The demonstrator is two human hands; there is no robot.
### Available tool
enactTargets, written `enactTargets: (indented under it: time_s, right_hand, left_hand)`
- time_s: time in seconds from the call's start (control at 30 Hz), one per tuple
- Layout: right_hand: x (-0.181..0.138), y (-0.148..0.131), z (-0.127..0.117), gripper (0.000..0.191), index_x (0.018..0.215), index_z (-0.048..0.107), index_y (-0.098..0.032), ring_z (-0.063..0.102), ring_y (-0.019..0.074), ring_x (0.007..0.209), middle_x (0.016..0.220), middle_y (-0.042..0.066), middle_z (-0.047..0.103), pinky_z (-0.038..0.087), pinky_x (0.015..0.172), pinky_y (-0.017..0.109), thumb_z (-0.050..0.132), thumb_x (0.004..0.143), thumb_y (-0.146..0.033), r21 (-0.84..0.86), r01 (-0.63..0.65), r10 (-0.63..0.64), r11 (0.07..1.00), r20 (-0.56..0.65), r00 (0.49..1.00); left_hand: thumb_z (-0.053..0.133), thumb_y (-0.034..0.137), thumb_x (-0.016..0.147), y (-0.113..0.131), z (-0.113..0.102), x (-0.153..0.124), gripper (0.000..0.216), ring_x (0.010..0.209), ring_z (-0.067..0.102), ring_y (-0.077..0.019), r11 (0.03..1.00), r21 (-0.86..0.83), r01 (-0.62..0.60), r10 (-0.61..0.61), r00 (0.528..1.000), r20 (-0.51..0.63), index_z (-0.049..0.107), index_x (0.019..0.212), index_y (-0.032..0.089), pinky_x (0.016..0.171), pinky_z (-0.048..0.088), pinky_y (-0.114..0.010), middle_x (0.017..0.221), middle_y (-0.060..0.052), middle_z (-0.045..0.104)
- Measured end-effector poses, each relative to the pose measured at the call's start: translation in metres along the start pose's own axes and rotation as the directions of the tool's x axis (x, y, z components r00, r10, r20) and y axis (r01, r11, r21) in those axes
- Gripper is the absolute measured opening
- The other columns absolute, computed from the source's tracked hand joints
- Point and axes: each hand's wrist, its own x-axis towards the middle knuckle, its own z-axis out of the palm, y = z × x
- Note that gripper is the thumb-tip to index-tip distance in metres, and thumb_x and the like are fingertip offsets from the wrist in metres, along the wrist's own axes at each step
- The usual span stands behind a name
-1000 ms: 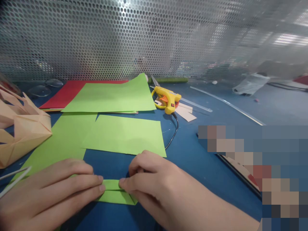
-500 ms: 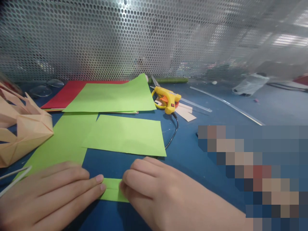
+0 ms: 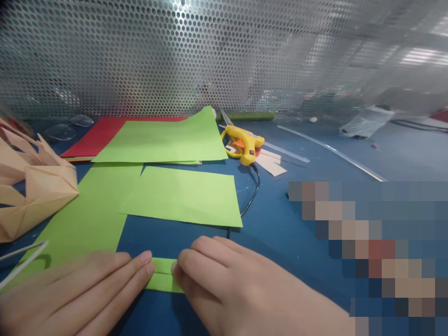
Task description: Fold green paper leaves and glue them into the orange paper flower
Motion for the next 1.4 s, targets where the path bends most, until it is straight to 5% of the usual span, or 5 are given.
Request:
enactTargets:
  time_s: [0.27, 0.73, 1.03, 1.23, 1.4]
  right_hand:
    - [-0.006, 0.003, 0.004, 0.055, 0.104, 0.075, -0.017, 0.066, 0.0182, 0.077, 0.089, 0.008, 0.074, 0.06, 0.073, 0.03, 0.02, 0.11, -0.016, -0.053, 0.04, -0.038, 0.998, 0.033, 0.999]
    - [-0.003, 0.005, 0.007, 0.053, 0.116, 0.071, -0.009, 0.055, 0.0179, 0.068, 0.086, 0.004, 0.072, 0.045, 0.062, 0.032, 0.018, 0.111, -0.014, -0.081, 0.064, -0.062, 0.995, 0.027, 0.998]
    - [-0.011, 0.003, 0.01, 0.045, 0.079, 0.073, -0.018, 0.048, 0.0182, 0.064, 0.068, 0.001, 0.062, 0.036, 0.059, 0.037, 0.035, 0.101, -0.008, -0.156, -0.056, 0.044, 0.986, -0.081, 0.996]
    - [-0.011, 0.0, 0.014, 0.048, 0.078, 0.075, -0.016, 0.053, 0.0177, 0.06, 0.059, 0.001, 0.061, 0.045, 0.059, 0.033, 0.04, 0.108, -0.029, -0.143, -0.074, 0.052, 0.987, -0.154, 0.987]
    - [-0.004, -0.001, 0.019, 0.04, 0.074, 0.07, -0.018, 0.057, 0.0179, 0.063, 0.066, 0.004, 0.063, 0.048, 0.057, 0.03, 0.045, 0.105, -0.019, 0.009, -0.121, 0.122, 0.993, -0.136, 0.983]
  left_hand:
    - [0.042, 0.012, 0.1, 0.006, 0.008, -0.003, 0.035, 0.098, 0.065, -0.0123, 0.99, -0.037, 0.137, -0.14, 0.988, -0.071, 0.074, 0.101, 0.025, 0.105, 0.045, -0.02, 0.103, 0.005, 0.078]
    - [0.033, 0.004, 0.103, 0.004, 0.003, 0.0, 0.043, 0.085, 0.063, -0.0173, 0.999, 0.013, 0.033, -0.034, 0.999, 0.018, 0.072, 0.101, 0.022, 0.08, 0.048, -0.03, 0.092, 0.002, 0.076]
    - [0.041, 0.016, 0.107, -0.001, 0.001, 0.009, 0.03, 0.078, 0.066, -0.0161, 0.974, -0.131, 0.183, -0.19, 0.981, -0.043, 0.068, 0.095, 0.018, 0.079, 0.051, -0.027, 0.085, 0.0, 0.074]
    - [0.041, 0.029, 0.108, -0.013, 0.0, 0.016, 0.035, 0.071, 0.059, -0.0126, 0.762, -0.482, 0.432, -0.311, 0.898, 0.312, 0.062, 0.081, 0.023, 0.065, 0.046, -0.024, 0.08, 0.003, 0.061]
    - [0.051, 0.017, 0.103, -0.019, 0.001, 0.017, 0.021, 0.082, 0.059, -0.0099, 0.656, -0.592, 0.469, -0.315, 0.882, 0.349, 0.059, 0.084, 0.023, 0.073, 0.045, -0.019, 0.091, 0.004, 0.06]
